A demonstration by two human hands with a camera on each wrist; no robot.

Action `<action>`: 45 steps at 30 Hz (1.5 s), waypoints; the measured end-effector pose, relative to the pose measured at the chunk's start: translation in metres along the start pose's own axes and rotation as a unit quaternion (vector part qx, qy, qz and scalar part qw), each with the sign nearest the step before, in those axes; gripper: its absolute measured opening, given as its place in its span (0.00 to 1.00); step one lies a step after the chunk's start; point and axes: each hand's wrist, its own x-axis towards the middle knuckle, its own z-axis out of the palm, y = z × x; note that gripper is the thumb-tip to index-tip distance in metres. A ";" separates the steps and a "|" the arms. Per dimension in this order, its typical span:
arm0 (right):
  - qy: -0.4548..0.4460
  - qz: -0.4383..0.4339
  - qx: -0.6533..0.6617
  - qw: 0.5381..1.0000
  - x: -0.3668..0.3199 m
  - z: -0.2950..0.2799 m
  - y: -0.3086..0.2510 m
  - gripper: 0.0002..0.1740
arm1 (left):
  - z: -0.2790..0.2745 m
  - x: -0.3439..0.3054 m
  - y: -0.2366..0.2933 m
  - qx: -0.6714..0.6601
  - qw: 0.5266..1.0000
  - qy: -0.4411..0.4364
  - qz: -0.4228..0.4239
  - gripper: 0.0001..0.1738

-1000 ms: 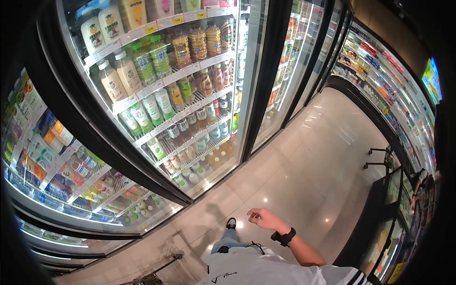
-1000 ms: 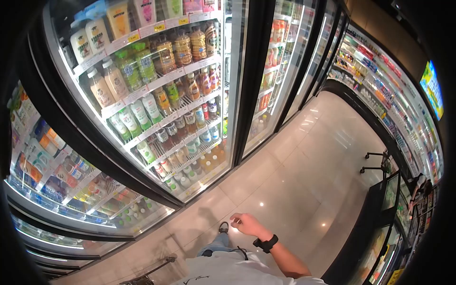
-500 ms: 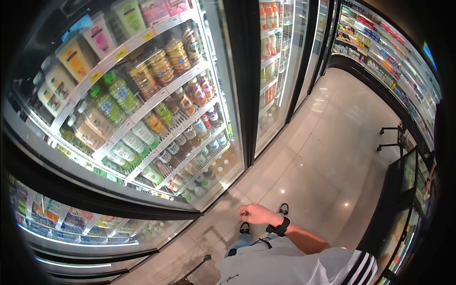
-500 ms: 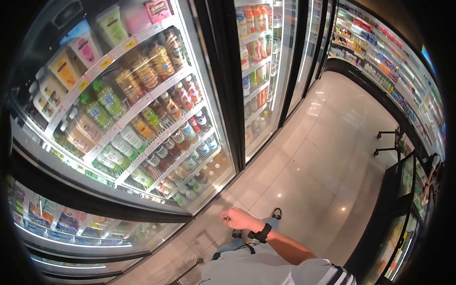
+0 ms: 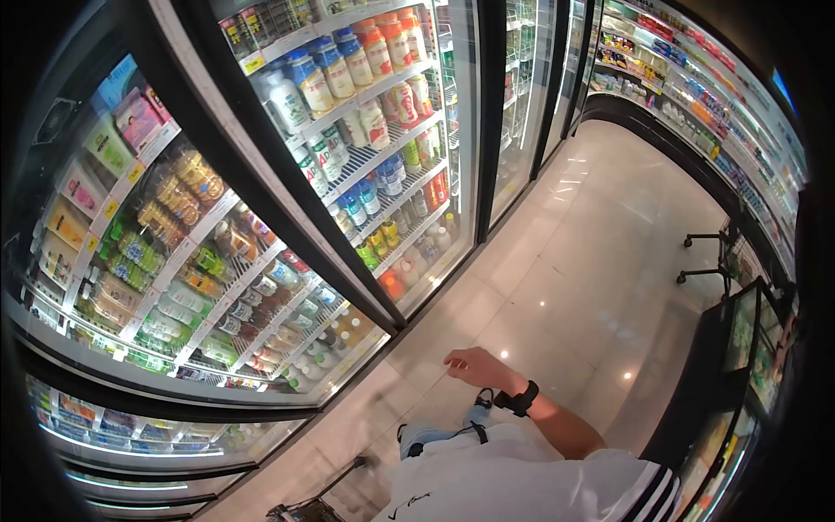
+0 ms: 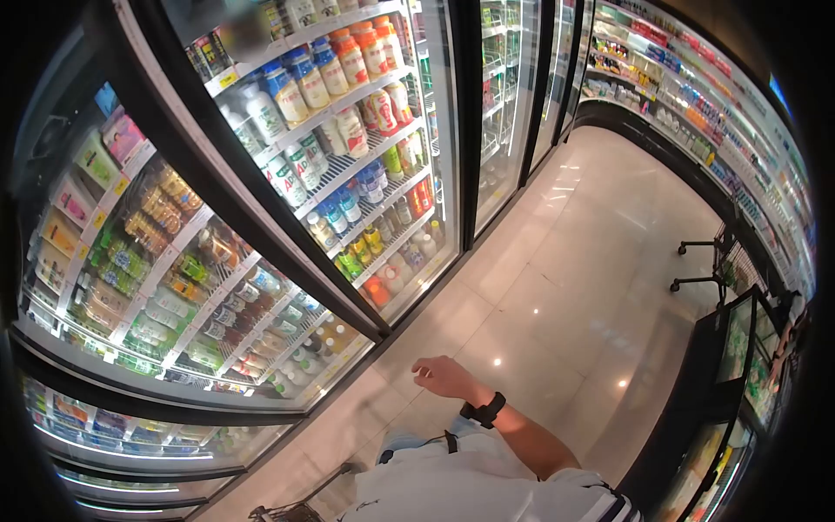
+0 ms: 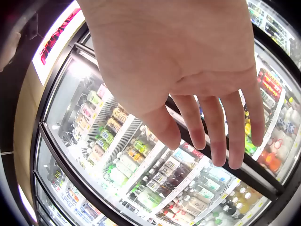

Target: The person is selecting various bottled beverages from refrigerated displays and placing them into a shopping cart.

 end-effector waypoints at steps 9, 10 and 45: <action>0.074 0.045 0.037 0.996 -0.044 -0.111 0.069 0.17 | -0.029 -0.142 0.029 0.024 0.999 0.010 0.020 0.18; 0.085 0.048 0.042 0.994 -0.045 -0.116 0.075 0.17 | -0.031 -0.148 0.037 0.025 0.999 0.014 0.024 0.18; -0.111 -0.068 0.001 0.992 0.203 -0.514 0.218 0.15 | -0.138 -0.517 0.409 -0.089 0.973 -0.120 -0.175 0.23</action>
